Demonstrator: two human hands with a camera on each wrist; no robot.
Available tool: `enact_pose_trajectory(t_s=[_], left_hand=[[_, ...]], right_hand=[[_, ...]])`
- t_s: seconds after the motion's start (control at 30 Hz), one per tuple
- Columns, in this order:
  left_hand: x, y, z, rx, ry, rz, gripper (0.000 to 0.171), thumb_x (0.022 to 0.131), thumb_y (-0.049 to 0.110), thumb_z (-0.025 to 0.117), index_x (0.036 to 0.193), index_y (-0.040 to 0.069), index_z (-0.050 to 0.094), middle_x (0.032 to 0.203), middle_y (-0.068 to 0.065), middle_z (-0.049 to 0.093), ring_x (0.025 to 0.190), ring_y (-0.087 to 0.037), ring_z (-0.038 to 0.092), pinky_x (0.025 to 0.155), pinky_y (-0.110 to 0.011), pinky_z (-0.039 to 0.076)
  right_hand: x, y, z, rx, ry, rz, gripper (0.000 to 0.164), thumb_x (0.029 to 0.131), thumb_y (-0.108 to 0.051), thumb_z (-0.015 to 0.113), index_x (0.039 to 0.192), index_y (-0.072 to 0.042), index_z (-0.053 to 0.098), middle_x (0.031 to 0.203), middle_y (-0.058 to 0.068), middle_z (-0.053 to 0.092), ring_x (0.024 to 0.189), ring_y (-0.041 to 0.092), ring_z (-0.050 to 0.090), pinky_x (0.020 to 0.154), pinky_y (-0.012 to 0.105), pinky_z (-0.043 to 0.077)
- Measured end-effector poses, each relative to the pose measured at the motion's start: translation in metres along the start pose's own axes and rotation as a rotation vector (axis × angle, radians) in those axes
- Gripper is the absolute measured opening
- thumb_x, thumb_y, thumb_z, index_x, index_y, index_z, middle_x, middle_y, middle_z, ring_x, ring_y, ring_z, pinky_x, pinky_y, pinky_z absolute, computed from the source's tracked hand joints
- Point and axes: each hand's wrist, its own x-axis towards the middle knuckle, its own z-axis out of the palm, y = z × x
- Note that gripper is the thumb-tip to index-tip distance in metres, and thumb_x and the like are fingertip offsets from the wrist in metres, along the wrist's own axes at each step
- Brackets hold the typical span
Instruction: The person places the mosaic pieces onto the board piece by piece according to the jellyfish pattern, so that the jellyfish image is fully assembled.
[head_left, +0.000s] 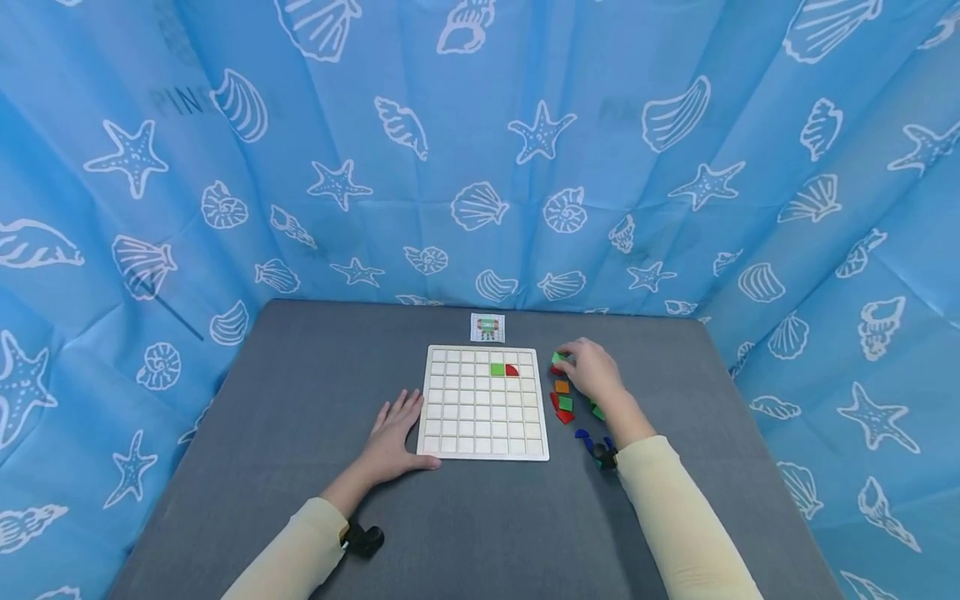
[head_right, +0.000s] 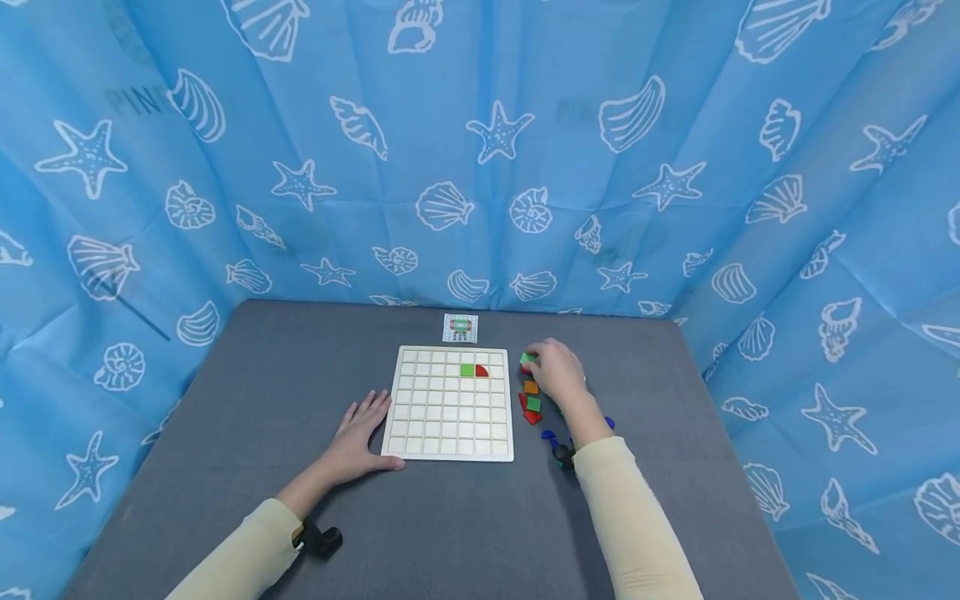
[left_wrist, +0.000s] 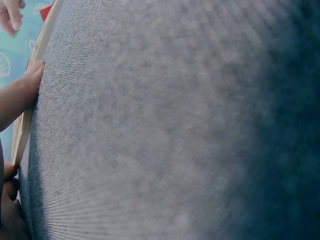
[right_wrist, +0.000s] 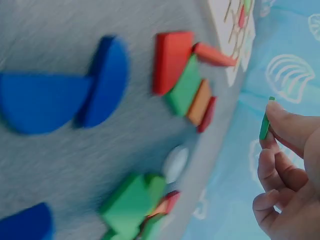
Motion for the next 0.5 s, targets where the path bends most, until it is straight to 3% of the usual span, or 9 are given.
enact_pose_trajectory(t_s=[0.17, 0.5], left_hand=[[0.0, -0.001, 0.001, 0.005, 0.004, 0.002, 0.127, 0.07, 0.074, 0.076, 0.162, 0.009, 0.018, 0.17, -0.009, 0.013, 0.158, -0.03, 0.003, 0.124, -0.058, 0.001], [-0.001, -0.001, 0.002, 0.014, 0.004, 0.002, 0.127, 0.07, 0.075, 0.076, 0.162, 0.01, 0.017, 0.17, -0.008, 0.013, 0.158, -0.03, 0.002, 0.125, -0.057, 0.001]], right_hand=[[-0.001, -0.018, -0.003, 0.007, 0.032, -0.066, 0.031, 0.095, -0.024, 0.073, 0.122, -0.01, 0.073, 0.119, 0.013, 0.066, 0.097, 0.029, 0.066, 0.08, 0.048, 0.055], [-0.001, -0.045, -0.004, -0.004, 0.08, -0.126, 0.031, 0.095, -0.026, 0.073, 0.123, -0.012, 0.074, 0.124, 0.012, 0.066, 0.114, 0.032, 0.061, 0.089, 0.051, 0.055]])
